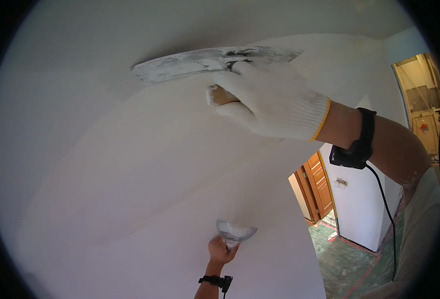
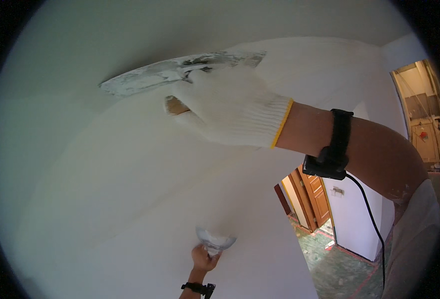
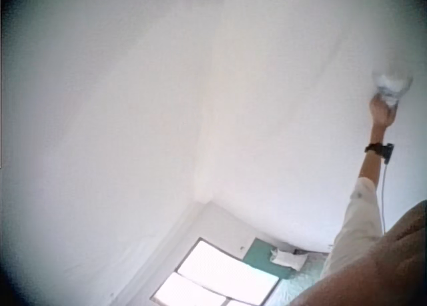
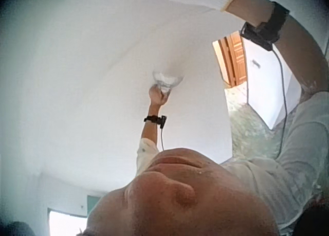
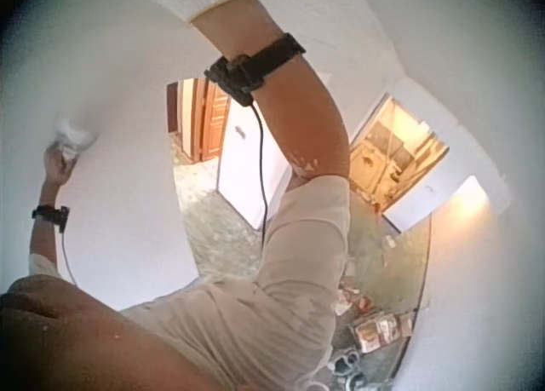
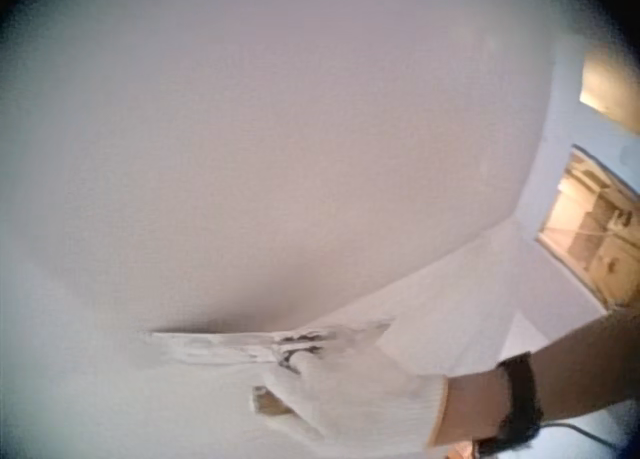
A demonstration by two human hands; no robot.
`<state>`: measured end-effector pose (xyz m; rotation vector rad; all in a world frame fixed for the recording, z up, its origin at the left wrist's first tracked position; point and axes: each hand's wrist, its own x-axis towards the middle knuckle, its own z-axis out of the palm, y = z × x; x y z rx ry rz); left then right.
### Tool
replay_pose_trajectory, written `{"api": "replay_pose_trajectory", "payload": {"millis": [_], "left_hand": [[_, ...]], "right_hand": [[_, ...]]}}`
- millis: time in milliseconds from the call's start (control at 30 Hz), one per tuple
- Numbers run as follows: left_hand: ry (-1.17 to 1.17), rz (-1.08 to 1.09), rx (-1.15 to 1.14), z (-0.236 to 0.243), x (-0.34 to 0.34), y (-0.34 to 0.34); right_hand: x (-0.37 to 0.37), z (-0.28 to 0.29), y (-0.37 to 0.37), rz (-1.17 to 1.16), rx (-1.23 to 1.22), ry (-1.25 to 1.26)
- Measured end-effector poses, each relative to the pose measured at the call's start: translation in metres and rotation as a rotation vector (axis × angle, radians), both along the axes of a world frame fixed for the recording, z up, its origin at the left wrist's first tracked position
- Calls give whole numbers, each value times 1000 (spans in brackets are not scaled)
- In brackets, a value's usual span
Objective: The person applies plaster to the ceiling using a trowel and a putty knife, repeatedly refilling the tools from a bucket. They spread the plaster across the surface and use the putty knife to smooth the edges and corners.
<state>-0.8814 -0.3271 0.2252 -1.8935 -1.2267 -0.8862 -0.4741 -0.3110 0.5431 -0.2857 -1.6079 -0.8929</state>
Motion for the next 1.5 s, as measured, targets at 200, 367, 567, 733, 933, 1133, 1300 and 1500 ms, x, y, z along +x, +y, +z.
{"api": "replay_pose_trajectory", "payload": {"millis": [200,367,567,733,933,1133,1300,1500], "left_hand": [[-57,57,8,0,-7,8],[21,43,18,-7,-21,12],[168,-75,132,-22,-69,25],[259,194,193,-53,-132,23],[195,174,89,-50,-123,35],[237,197,171,-61,-144,38],[296,210,133,-60,-162,38],[293,298,217,-77,-196,48]], "right_hand": [[29,-5,54,11,5,58],[66,-12,81,-51,-60,112],[106,-8,127,-117,-23,113],[141,2,179,-35,-81,110],[200,-21,231,-147,-174,159],[221,-26,272,-177,-215,314],[246,-38,317,-214,-287,398],[269,-44,352,-312,-391,524]]}}
